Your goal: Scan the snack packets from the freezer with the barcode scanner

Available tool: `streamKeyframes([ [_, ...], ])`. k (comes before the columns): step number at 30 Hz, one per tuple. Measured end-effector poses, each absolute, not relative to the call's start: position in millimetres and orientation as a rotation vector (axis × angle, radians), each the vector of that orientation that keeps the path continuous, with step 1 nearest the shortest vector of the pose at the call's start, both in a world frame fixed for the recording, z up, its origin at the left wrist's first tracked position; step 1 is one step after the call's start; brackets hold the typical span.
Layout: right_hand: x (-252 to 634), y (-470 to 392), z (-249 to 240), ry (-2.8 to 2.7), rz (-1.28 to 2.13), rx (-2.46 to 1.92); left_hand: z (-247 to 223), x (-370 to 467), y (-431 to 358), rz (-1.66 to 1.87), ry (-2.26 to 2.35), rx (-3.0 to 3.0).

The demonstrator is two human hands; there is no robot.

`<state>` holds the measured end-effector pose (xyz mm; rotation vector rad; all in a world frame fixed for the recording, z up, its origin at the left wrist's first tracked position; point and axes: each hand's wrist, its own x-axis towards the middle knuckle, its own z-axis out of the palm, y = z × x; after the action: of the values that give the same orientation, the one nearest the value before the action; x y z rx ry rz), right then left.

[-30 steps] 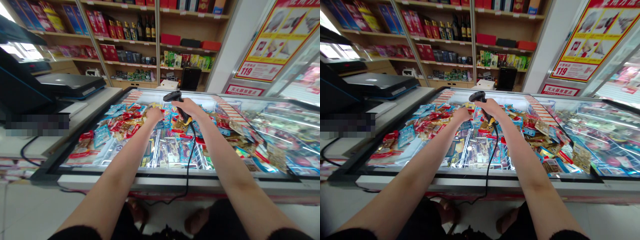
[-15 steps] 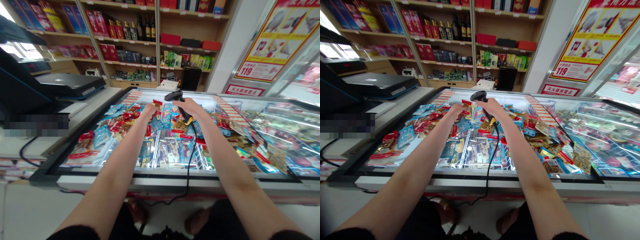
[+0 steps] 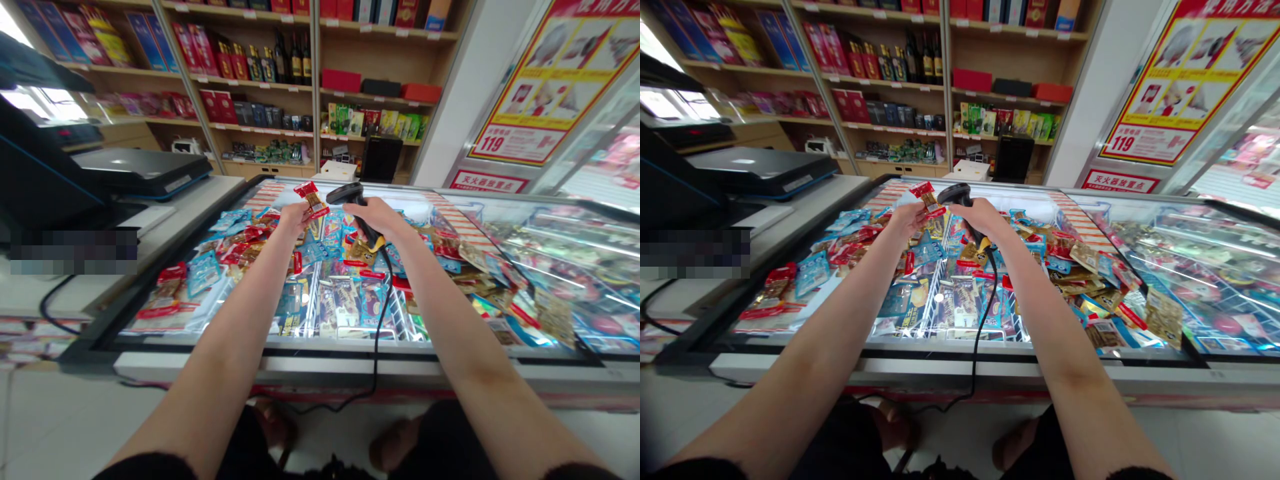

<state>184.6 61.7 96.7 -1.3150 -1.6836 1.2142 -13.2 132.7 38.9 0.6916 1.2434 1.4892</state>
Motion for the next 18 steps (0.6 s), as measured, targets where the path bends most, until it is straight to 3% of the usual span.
streamKeyframes([
  [18, 187.4, 62.7, 93.8, -1.787, 1.18, -1.365, 34.5, -16.8, 133.7, 1.468, 1.305, 0.812],
])
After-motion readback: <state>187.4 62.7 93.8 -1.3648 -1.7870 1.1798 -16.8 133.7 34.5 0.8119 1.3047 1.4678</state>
